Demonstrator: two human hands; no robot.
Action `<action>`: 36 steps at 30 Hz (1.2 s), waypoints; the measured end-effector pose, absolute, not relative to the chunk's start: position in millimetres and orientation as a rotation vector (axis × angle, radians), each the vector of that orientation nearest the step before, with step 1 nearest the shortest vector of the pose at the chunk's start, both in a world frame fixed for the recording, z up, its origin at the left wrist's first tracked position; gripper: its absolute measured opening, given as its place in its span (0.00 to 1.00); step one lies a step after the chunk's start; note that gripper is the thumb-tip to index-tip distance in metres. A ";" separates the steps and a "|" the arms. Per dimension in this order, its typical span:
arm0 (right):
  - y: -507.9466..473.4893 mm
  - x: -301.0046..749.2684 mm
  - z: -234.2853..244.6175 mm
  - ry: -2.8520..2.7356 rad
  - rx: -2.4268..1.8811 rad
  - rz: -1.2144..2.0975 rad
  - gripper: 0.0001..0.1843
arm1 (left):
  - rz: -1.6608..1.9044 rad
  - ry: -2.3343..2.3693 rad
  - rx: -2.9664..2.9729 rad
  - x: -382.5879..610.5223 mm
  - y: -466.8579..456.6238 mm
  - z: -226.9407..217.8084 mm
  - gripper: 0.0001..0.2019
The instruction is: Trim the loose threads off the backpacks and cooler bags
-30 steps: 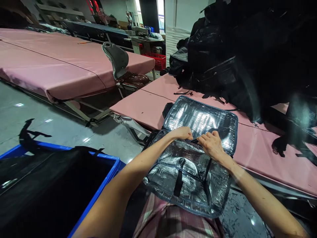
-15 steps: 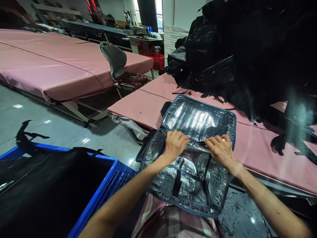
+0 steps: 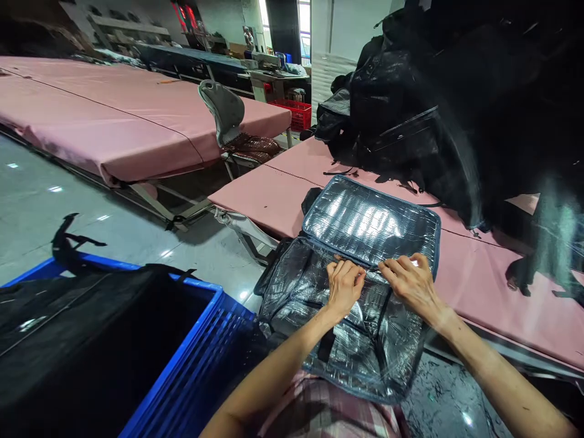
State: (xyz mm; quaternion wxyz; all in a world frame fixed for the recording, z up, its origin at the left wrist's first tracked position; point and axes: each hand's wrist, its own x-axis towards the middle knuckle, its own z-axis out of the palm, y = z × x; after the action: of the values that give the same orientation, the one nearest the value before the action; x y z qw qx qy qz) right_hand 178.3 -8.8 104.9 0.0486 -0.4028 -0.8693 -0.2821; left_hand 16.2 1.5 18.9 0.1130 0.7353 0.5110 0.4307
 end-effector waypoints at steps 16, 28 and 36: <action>-1.4 158.4 100.9 -2.596 -1.298 -0.746 0.10 | 1.255 1.537 1.607 -22.6 -6.4 8.2 0.08; 20.7 151.6 96.7 -2.538 -1.374 -0.751 0.07 | 1.491 1.651 2.125 -7.2 16.9 7.3 0.07; 22.2 151.9 95.1 -2.507 -1.339 -0.722 0.10 | 1.259 1.548 2.509 -22.0 29.8 14.8 0.09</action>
State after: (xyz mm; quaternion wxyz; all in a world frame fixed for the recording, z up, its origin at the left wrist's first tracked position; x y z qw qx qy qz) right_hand 151.9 22.2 95.1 0.1046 -0.4541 -0.8502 -0.2449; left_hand -22.0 29.8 14.8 -0.0317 0.7823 0.4826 0.3925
